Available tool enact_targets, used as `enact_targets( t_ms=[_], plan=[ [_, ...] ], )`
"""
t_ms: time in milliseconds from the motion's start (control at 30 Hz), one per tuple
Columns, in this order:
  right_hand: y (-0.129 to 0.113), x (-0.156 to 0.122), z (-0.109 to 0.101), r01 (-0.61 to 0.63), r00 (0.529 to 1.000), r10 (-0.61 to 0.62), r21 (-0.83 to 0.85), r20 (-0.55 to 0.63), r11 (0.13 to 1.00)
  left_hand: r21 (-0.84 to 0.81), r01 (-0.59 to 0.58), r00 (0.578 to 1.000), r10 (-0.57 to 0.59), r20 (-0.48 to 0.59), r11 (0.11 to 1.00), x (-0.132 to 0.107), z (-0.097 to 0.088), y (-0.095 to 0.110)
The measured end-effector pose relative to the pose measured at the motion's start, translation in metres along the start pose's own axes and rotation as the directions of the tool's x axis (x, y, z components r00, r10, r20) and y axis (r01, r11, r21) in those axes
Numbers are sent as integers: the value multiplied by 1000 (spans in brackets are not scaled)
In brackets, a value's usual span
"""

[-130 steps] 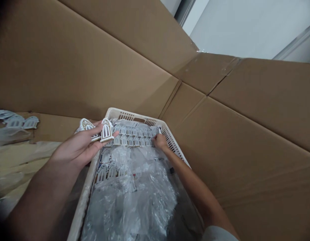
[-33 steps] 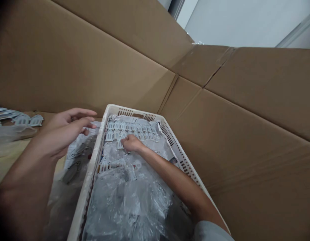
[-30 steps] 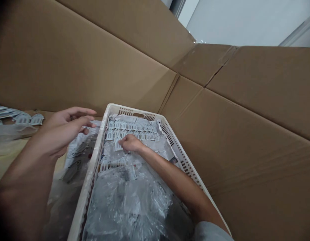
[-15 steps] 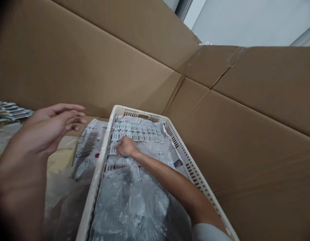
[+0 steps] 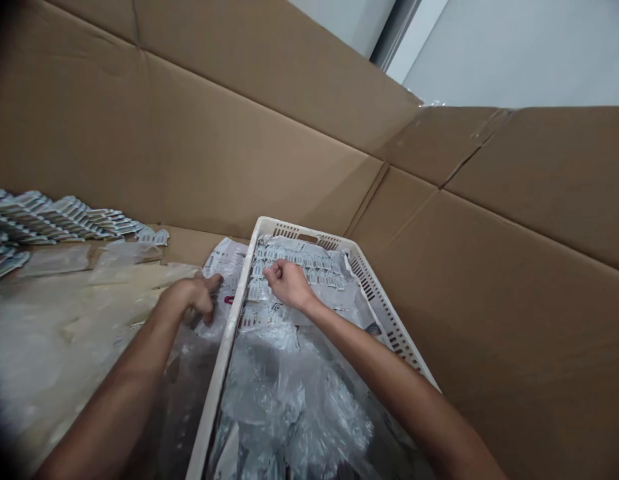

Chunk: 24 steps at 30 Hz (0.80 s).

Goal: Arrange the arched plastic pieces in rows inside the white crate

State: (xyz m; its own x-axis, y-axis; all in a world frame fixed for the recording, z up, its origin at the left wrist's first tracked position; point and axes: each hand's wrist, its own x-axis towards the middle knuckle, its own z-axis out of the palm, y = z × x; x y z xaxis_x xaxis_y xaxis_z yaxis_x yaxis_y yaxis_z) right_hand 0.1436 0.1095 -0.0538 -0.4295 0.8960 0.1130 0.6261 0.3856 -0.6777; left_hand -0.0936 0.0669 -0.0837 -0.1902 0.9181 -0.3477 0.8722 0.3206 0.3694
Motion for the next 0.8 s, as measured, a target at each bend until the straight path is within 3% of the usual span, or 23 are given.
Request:
enact_targets(
  t_ms=[100,233,367,500,667,800],
  plan=[
    [-7,-14,-2,70,998,-70,5,8,998,35,59,998,-59,-17,998,17,15,5],
    [-13,-29,-7,137,991,-136,-18,13,990,-16,1,998,-2,-61,1000,25,12,-13],
    [-15,-36,-17,124,992,-124,-30,6,992,-67,13,967,-30,-254,998,22,-3,-28],
    [-13,-38,-22,122,992,-122,-3,-10,992,-108,-1,907,-45,-420,994,24,-4,-19],
    [-13,-43,-22,128,992,-128,16,-1,992,-136,-66,939,16,-343,988,41,24,-5],
    [-15,-47,-24,132,991,-132,39,3,991,-127,-127,957,88,-277,984,55,42,-7]
  ],
)
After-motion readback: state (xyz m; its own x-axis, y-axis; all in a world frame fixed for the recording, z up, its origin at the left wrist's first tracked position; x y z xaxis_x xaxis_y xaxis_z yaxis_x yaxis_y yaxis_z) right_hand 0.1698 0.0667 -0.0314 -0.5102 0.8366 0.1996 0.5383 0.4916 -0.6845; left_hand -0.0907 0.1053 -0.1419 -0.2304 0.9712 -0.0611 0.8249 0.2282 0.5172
